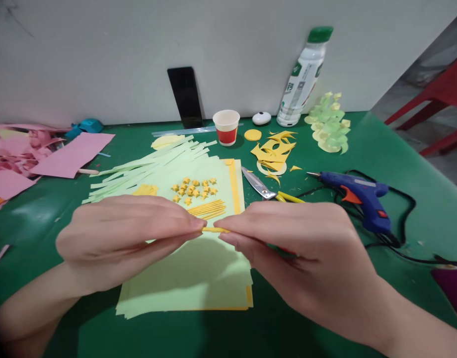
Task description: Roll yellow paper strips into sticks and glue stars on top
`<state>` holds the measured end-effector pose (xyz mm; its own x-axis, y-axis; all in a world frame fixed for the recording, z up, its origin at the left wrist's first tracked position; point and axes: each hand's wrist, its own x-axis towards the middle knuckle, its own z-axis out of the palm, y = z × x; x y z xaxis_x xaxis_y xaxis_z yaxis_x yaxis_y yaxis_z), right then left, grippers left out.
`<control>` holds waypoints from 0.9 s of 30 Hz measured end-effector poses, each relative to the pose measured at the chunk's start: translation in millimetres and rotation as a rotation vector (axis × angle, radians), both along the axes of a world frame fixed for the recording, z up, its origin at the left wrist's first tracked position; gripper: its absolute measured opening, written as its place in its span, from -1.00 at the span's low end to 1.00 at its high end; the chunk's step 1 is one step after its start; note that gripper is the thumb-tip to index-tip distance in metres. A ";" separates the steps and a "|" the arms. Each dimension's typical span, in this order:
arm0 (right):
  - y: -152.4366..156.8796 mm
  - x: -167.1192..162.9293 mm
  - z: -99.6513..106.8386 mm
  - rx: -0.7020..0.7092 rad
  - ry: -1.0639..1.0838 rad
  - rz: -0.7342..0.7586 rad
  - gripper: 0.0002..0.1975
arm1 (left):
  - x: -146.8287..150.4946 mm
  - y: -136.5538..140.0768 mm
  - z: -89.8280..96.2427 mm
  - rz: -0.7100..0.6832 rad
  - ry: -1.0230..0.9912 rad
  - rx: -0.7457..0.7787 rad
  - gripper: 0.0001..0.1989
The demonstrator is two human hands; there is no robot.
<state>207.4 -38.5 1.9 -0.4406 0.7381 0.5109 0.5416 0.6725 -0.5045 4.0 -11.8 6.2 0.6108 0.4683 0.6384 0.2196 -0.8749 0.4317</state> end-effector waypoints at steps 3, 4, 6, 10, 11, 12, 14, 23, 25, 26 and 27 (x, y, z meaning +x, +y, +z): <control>-0.9 -0.6 2.7 -0.076 0.055 -0.016 -0.85 | -0.1 -0.3 1.1 -0.003 -0.002 0.011 -0.90; -1.5 -0.4 2.7 -0.095 0.068 -0.020 -0.86 | 0.3 -0.8 1.7 0.004 0.002 0.005 -0.90; -2.8 0.1 1.5 -0.123 0.120 -0.036 -0.88 | 1.6 -2.0 2.7 0.021 0.009 -0.021 -0.89; -4.4 -0.4 -2.9 -0.166 0.204 -0.054 -0.89 | 2.7 -3.8 3.3 0.037 0.004 -0.073 -0.89; -4.3 -1.0 -3.8 -0.183 0.220 -0.048 -0.88 | 2.6 -4.1 3.2 0.043 -0.001 -0.076 -0.89; -4.1 -1.7 -4.3 -0.194 0.244 -0.042 -0.88 | 2.3 -4.2 3.1 0.046 -0.004 -0.078 -0.89; -3.5 -3.5 -4.6 -0.212 0.299 -0.030 -0.89 | 1.7 -4.4 3.0 0.054 -0.010 -0.076 -0.89; -4.6 -11.6 -5.3 -0.420 0.462 -0.005 -0.71 | -0.5 -3.3 2.0 0.085 -0.002 -0.048 -0.90; -4.6 -12.0 -7.0 -0.425 0.472 -0.010 -0.69 | -0.9 -3.3 0.8 0.078 0.008 -0.031 -0.88; -4.6 -11.9 -7.6 -0.425 0.470 -0.009 -0.68 | -1.1 -3.3 0.0 0.074 0.009 -0.025 -0.87; -4.7 -11.6 -7.9 -0.423 0.464 -0.008 -0.68 | -1.3 -3.3 -0.7 0.072 0.008 -0.023 -0.87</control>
<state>195.8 -43.2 -6.0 -0.2368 0.9206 0.3104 0.2061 0.3598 -0.9100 2.7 -15.1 5.5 0.5802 0.5259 0.6219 0.2849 -0.8464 0.4499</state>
